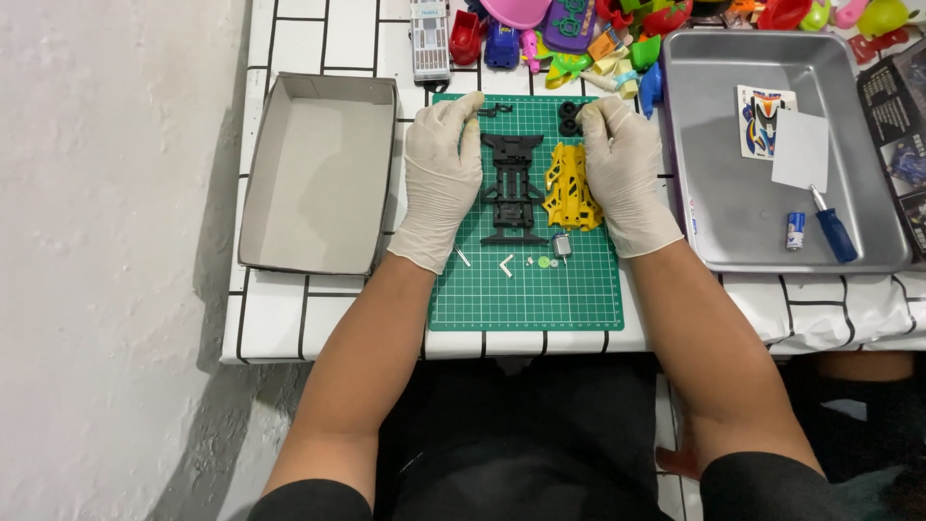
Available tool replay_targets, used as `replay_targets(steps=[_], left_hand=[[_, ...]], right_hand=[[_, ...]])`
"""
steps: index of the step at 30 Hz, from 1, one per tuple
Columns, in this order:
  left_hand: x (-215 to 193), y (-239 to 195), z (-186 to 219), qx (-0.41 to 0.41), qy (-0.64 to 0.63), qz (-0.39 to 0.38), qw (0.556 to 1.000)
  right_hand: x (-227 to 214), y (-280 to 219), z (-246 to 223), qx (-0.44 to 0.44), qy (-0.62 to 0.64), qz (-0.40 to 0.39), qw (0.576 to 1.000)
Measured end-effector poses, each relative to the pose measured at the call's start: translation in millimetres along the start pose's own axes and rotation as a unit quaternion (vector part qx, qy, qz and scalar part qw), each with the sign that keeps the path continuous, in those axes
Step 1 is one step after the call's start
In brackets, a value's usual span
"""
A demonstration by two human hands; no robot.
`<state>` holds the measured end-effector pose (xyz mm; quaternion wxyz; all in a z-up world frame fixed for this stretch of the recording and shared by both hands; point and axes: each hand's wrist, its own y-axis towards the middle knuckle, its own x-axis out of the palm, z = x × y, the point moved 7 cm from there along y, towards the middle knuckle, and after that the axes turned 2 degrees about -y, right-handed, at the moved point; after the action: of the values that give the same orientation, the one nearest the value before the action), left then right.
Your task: A person wearing white gloves assembles small rollers and screws onto a toy car chassis on a green cutting mat.
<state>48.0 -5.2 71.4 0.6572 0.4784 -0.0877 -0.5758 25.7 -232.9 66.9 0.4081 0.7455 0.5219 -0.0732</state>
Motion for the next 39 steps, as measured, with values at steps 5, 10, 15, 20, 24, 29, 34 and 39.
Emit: replay_targets(steps=[5, 10, 15, 20, 24, 29, 34, 39], left_hand=[[4.7, -3.0, -8.2, -0.028, -0.026, 0.003, 0.999], [12.3, -3.2, -14.5, -0.043, -0.054, -0.004, 0.998], [15.5, 2.6, -6.2, -0.024, -0.056, -0.01, 0.998], [23.9, 10.8, 2.8, 0.003, -0.043, -0.012, 0.999], [25.3, 15.7, 9.5, 0.019, -0.032, -0.018, 0.999], [20.5, 24.1, 12.6, 0.024, -0.046, -0.01, 0.999], [19.4, 25.3, 12.5, 0.033, -0.038, -0.007, 0.999], [20.0, 24.5, 14.3, 0.026, -0.047, -0.01, 0.998]], right_hand=[[2.4, -0.2, -1.8, 0.001, 0.025, 0.008, 1.0], [4.0, -0.5, 4.3, 0.007, 0.024, 0.021, 0.999], [2.8, 0.5, -5.8, -0.009, 0.038, 0.013, 0.999], [2.4, 4.0, -17.9, -0.013, 0.028, 0.009, 0.999], [8.4, 5.0, -17.7, -0.021, 0.024, 0.01, 0.999], [8.8, 8.9, -29.7, -0.03, 0.032, 0.001, 0.999], [14.6, 9.8, -27.7, -0.042, 0.042, 0.003, 0.998], [17.2, 9.5, -21.5, -0.041, 0.032, -0.006, 0.999]])
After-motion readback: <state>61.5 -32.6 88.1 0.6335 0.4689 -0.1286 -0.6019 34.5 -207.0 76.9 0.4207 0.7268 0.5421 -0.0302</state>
